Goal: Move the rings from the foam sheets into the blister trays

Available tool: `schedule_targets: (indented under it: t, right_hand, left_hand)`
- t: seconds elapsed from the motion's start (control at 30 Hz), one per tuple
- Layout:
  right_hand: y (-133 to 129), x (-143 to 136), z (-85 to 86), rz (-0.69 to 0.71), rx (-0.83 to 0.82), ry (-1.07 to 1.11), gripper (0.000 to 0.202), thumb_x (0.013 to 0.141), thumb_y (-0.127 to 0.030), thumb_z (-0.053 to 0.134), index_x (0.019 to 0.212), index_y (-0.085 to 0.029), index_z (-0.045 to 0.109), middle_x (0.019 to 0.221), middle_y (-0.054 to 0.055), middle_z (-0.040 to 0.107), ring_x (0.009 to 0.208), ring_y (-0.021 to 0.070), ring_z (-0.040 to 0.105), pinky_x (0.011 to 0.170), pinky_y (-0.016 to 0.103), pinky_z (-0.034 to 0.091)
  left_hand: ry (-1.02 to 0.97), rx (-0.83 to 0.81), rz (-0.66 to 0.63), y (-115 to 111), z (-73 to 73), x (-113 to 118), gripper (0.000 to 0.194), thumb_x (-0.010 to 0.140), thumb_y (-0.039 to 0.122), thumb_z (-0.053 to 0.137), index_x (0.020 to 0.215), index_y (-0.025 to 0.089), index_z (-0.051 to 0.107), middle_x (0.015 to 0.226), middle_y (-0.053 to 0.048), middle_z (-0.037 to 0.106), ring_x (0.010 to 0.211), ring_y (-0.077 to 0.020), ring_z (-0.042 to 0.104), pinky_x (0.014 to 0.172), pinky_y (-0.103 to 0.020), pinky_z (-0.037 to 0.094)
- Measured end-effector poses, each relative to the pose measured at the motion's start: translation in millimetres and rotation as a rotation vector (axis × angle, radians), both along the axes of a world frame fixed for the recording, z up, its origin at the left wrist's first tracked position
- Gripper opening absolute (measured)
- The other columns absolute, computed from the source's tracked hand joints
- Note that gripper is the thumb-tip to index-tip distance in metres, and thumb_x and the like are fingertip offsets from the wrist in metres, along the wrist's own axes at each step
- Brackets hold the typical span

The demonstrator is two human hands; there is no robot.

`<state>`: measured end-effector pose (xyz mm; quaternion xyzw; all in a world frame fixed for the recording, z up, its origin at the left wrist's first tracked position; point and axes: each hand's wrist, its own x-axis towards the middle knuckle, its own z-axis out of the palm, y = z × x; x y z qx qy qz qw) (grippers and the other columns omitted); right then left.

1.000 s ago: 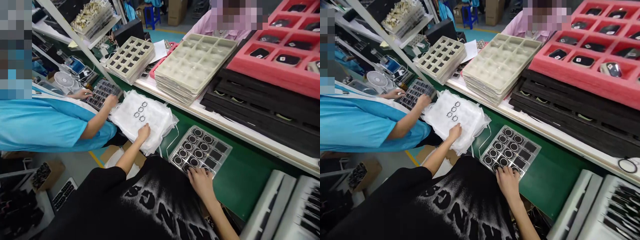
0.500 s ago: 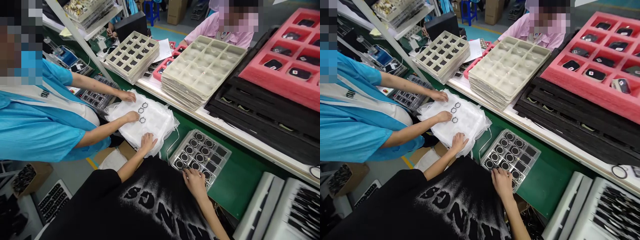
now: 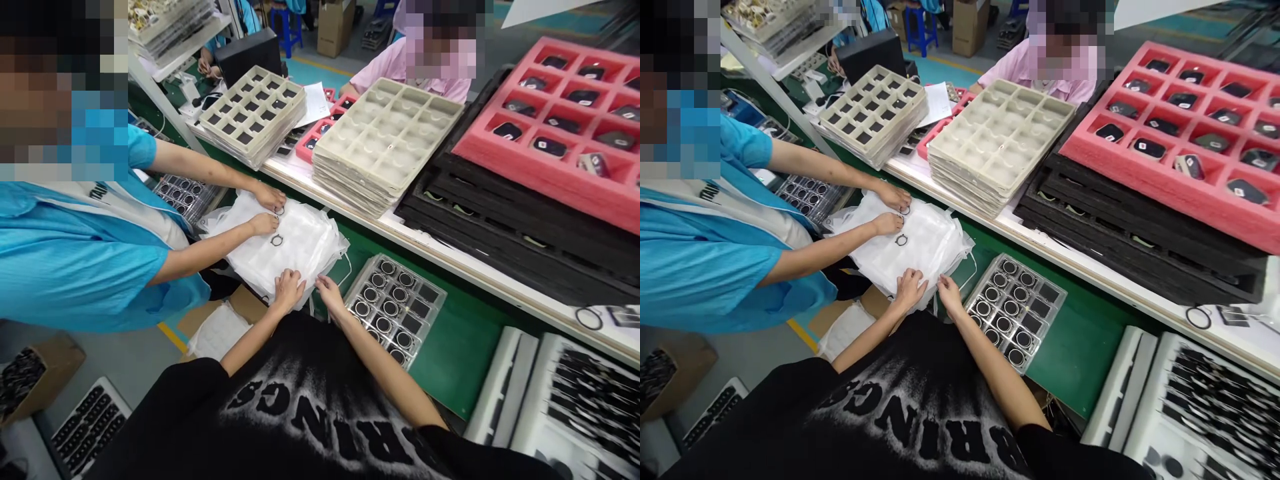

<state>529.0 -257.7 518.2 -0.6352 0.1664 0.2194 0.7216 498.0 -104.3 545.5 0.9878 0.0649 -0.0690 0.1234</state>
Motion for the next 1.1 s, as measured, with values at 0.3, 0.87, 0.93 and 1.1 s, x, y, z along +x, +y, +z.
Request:
schedule_targets:
  t: [0.3, 0.87, 0.93, 1.1]
  right_hand:
    - [21, 19, 2.8, -0.118, 0.259, 0.269, 0.030, 0.078, -0.043, 0.062, 0.103, -0.027, 0.059, 0.093, 0.000, 0.067, 0.085, 0.0181, 0.064, 0.075, 0.031, 0.053]
    - [32, 6, 2.0, -0.167, 0.221, -0.013, 0.038, 0.073, -0.049, 0.065, 0.100, -0.022, 0.066, 0.105, 0.002, 0.074, 0.103, 0.0215, 0.064, 0.088, 0.030, 0.048]
    - [31, 4, 5.8, -0.161, 0.210, -0.081, 0.041, 0.074, -0.049, 0.066, 0.104, -0.021, 0.068, 0.111, 0.004, 0.075, 0.108, 0.0227, 0.063, 0.092, 0.030, 0.047]
    - [29, 6, 3.9, -0.137, 0.295, -0.066, 0.055, 0.087, -0.062, 0.047, 0.116, -0.020, 0.069, 0.120, 0.007, 0.075, 0.106, 0.0235, 0.068, 0.087, 0.030, 0.048]
  left_hand:
    - [0.014, -0.019, 0.018, -1, 10.9, 2, 0.022, 0.102, 0.039, 0.055, 0.114, 0.022, 0.062, 0.119, -0.010, 0.058, 0.114, -0.0264, 0.056, 0.095, -0.040, 0.039]
    - [0.001, 0.206, -0.049, -11, 9.9, -6, 0.055, 0.093, 0.052, 0.066, 0.133, 0.017, 0.053, 0.131, -0.017, 0.055, 0.119, -0.0333, 0.053, 0.097, -0.043, 0.041]
    - [0.024, 0.261, -0.055, -13, 17.8, -4, 0.044, 0.094, 0.039, 0.065, 0.130, 0.015, 0.054, 0.129, -0.017, 0.055, 0.116, -0.0323, 0.054, 0.095, -0.043, 0.042]
    - [0.032, 0.295, -0.090, -9, 49.7, 3, 0.028, 0.096, 0.025, 0.057, 0.122, 0.017, 0.055, 0.123, -0.015, 0.058, 0.113, -0.0312, 0.056, 0.091, -0.041, 0.045]
